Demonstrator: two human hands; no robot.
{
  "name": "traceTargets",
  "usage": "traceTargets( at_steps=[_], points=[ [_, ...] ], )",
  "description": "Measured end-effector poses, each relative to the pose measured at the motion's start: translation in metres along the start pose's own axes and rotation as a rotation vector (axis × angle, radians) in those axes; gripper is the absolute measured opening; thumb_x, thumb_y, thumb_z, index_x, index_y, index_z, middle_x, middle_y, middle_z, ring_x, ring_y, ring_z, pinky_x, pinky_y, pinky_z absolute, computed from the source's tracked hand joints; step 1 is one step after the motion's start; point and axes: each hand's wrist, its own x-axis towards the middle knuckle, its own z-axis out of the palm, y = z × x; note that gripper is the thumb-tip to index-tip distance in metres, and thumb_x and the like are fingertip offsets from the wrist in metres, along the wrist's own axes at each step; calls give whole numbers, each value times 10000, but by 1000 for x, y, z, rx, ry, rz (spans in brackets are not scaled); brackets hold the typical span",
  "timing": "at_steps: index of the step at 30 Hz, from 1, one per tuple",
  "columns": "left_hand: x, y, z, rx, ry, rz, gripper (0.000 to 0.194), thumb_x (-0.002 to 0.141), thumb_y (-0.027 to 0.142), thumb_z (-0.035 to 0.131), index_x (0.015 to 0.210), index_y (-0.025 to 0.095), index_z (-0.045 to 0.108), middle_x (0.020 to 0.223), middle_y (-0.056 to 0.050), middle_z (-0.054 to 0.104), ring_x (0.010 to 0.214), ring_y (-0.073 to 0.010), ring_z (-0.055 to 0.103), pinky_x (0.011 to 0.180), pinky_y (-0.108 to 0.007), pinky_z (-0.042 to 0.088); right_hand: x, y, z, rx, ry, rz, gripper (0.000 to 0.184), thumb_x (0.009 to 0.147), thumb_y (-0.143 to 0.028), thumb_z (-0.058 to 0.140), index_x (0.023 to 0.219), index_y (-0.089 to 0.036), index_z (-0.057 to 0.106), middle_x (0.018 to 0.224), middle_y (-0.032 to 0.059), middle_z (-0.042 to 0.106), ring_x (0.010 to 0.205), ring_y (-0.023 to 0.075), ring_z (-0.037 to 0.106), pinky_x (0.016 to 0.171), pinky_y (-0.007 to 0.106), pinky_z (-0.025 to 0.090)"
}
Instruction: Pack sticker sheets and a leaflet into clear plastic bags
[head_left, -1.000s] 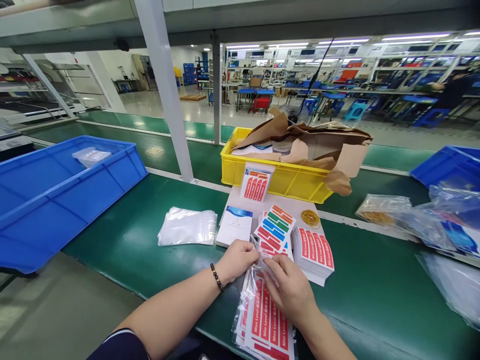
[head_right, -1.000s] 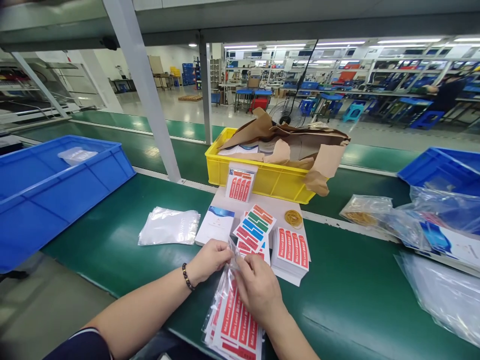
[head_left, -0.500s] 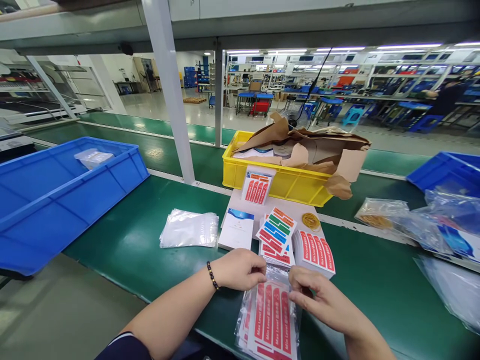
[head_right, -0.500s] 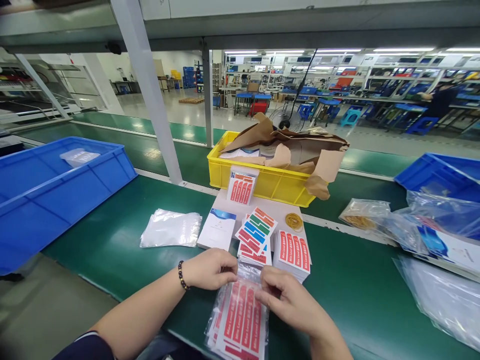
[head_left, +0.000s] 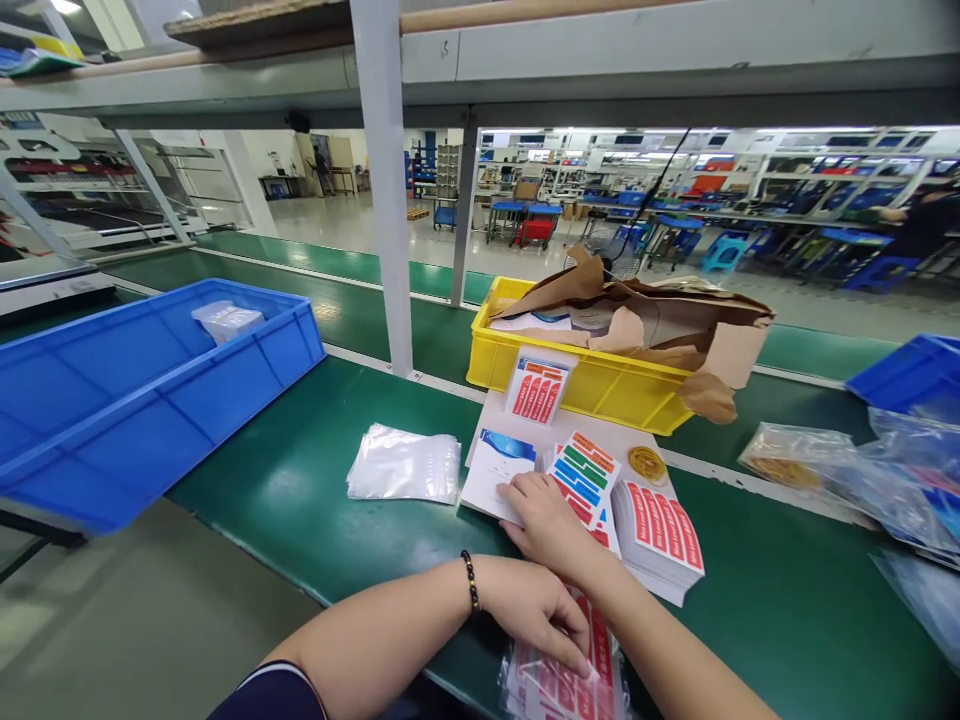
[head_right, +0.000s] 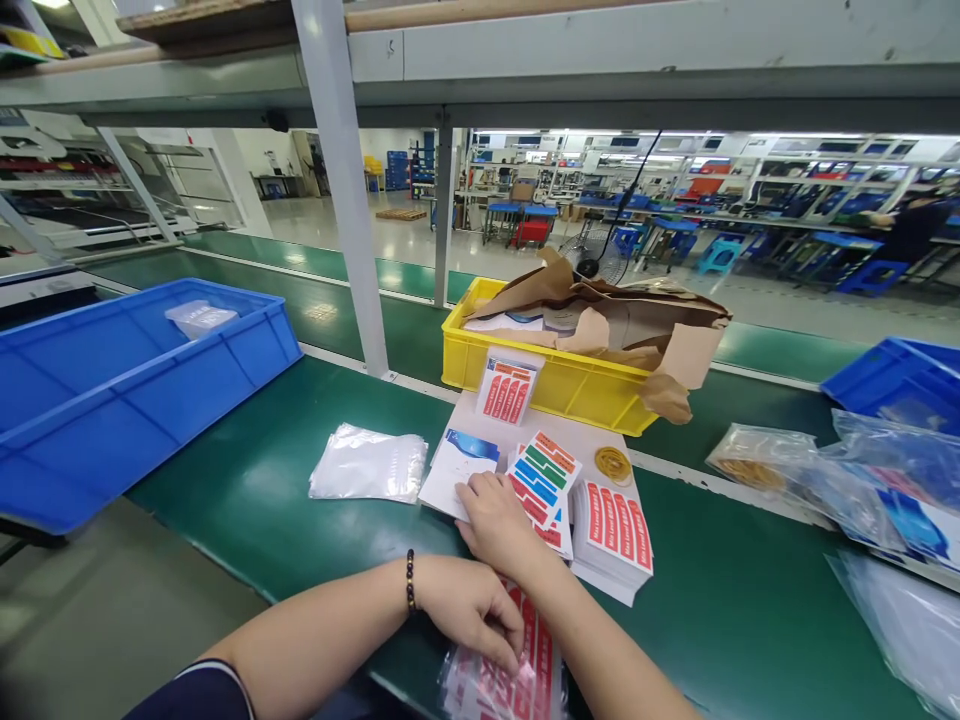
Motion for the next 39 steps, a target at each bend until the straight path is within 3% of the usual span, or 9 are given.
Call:
traceTargets(
  at_steps=[8,11,15,19,21,26,31,36,39],
  points=[
    [-6,4,-8,-673,290,77,737,545,734,459,968,148,602,523,27,491,424,-57,384,438,-189,299,-28,27,-37,169,348,70,263,826,-206,398,1009,-207,587,910,87,571,839,193,519,724,341,419],
    [-5,-1,-13,-1078,368,98,989,527,837,214,1138,112,496,491,2,515,360,-81,404,419,-217,316,-58,29,-68,283,238,66,289,819,-222,404,1045,-251,582,955,85,569,870,200,530,730,345,429],
    [-2,-4,-12,-1378,378,51,610,709,530,474,1140,99,498,816,-101,643,648,-170,592,675,-308,422,-87,31,-94,475,-16,7,253,789,-298,469,996,-276,614,963,74,585,881,215,539,739,338,436],
    [4,-2,-1,-1396,382,29,440,608,164,637,1035,79,571,948,-127,632,826,-202,595,831,-341,380,-77,71,-79,425,201,356,254,813,-334,419,885,-218,633,959,74,601,914,205,536,806,333,398],
    [6,-3,3,-1374,359,9,403,628,178,645,1014,81,581,949,-134,631,821,-202,601,847,-362,376,-64,99,-62,297,224,623,293,754,-380,486,928,-187,621,1005,88,596,950,224,521,822,348,377],
    [10,-8,3,-1314,433,-17,420,625,262,680,998,92,589,972,-143,623,850,-217,599,868,-394,372,-41,136,-29,312,224,758,352,582,-386,633,836,-143,650,723,83,634,729,239,563,659,344,392],
    [12,-12,1,-1297,490,-25,432,609,268,691,991,93,592,971,-148,625,848,-223,601,870,-400,369,-45,135,-31,476,328,741,244,670,-400,542,642,-175,631,606,21,590,591,158,519,555,271,369],
    [14,-14,2,-1380,512,-134,361,640,263,657,926,48,608,874,-152,650,813,-223,611,880,-399,360,-70,129,-49,703,523,766,412,754,-512,417,854,-155,599,543,-4,503,457,108,429,455,252,351],
    [16,-12,1,-1489,435,-124,409,701,348,587,970,40,586,933,-159,636,881,-230,594,906,-394,340,-86,113,-56,996,426,760,424,710,-496,525,959,-157,575,548,-15,506,399,71,356,403,230,310]
  ],
)
